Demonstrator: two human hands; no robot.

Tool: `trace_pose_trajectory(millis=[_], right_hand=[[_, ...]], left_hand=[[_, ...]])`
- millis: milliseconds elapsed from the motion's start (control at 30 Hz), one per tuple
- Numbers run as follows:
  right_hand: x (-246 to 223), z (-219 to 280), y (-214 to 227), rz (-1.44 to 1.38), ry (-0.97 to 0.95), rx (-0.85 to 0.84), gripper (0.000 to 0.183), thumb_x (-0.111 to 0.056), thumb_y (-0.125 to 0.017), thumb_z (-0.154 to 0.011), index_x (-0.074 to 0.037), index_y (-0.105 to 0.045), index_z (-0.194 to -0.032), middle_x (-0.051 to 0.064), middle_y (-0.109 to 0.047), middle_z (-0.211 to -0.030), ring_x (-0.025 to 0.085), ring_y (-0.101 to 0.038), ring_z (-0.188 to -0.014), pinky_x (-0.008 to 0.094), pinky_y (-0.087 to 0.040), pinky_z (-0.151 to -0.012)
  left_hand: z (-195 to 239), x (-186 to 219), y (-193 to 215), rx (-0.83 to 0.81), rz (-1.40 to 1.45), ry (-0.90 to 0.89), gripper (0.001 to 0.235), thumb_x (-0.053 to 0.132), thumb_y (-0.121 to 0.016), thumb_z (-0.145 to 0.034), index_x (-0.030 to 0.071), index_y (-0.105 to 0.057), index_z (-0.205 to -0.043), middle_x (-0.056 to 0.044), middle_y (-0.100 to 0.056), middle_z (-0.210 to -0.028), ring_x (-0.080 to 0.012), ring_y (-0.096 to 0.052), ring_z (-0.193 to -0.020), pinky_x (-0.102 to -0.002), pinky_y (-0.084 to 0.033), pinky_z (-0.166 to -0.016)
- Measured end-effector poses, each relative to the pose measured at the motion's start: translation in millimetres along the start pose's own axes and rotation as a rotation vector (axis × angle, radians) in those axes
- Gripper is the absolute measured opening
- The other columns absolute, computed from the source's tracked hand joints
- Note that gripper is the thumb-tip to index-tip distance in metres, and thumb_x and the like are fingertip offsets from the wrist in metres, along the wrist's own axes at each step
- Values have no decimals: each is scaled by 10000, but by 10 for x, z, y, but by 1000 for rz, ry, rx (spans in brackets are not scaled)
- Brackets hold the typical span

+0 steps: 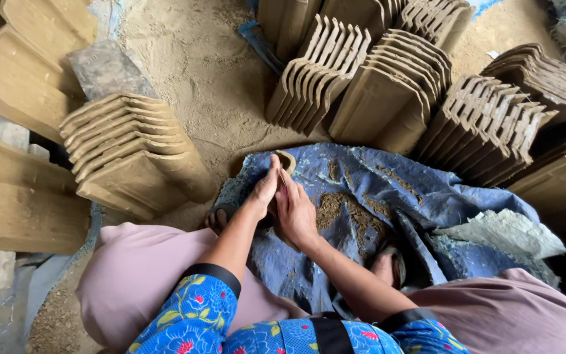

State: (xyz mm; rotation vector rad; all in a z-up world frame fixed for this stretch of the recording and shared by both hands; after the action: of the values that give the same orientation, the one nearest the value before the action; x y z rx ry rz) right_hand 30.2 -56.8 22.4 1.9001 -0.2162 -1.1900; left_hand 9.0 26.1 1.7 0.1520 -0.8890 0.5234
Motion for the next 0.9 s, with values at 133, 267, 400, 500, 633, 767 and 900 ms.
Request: trace_pose_trajectory(millis=[133,267,400,500,633,767,900], right_hand=[[341,-305,52,-290,-239,-19,361,-383,-491,-941,-409,-518,-1300,106,-669,-1064,395,-591,-1032,477,-492,-866],[681,-397,-139,-408,-465,-40,340,-453,-512,-922,-387,-566,-1251,151,-698,-1012,374,-629,-1016,449,-477,-921],[635,-179,-126,-346,-324,-121,380,-405,-522,-944,-217,-567,-1271,226,-678,-989,437,-617,-1005,520,-475,-893],[615,-116,15,222,315,245,91,-264,-563,-873,-185,-596,-905,19,-582,-687,232,-628,-722,308,-514,-619],[256,-91,130,418,676,210,113,-251,-490,-869,-168,-538,-811,-18,-466,-675,187,-546,-706,254,-474,-562],[19,-405,60,684,689,-98,113,-234,-377,-959,-169,-467,-939,47,-509,-808,227,-524,-795,295,-459,-614],[301,-901,-174,874,367,-263,123,-212,-392,-969,-157,-487,-1023,86,-550,-916,272,-568,-879,361,-482,-647]], left_hand=[[441,170,-82,10,-21,-48,854,775,-133,-826,250,-431,-1430,-109,-388,-1486,-307,-326,-1386,-420,-303,-1117],[-32,-207,-14,60,-489,-139,990,686,-638,-647,431,-174,-1483,-150,-499,-1367,-314,-485,-1257,-405,-415,-1044],[-175,-601,61,41,-584,-60,1082,521,-784,-558,236,-291,-1479,-192,-563,-1284,-317,-531,-1213,-422,-445,-1005],[53,-607,-14,94,-715,-8,860,467,-671,-612,292,-384,-1403,-83,-641,-1167,-238,-605,-1114,-395,-497,-941],[-277,-856,72,119,-720,-31,797,407,-606,-665,285,-345,-1408,-125,-626,-1192,-275,-573,-1163,-425,-464,-974],[-87,-653,82,146,-693,-26,698,362,-581,-681,226,-414,-1345,-139,-636,-1164,-302,-578,-1149,-433,-455,-973],[400,-248,8,126,-705,-8,698,274,-510,-735,103,-364,-1395,-242,-578,-1245,-369,-523,-1218,-457,-410,-1034]])
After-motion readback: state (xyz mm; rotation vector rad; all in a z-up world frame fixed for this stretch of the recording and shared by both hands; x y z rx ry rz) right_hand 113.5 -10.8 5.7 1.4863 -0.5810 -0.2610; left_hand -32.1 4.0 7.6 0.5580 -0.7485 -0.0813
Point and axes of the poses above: each hand's wrist, its own z-axis away from the middle knuckle, its own y-axis out of the back of the hand, x = y × z, the point moved 9 cm from there along -z, towards the middle knuckle
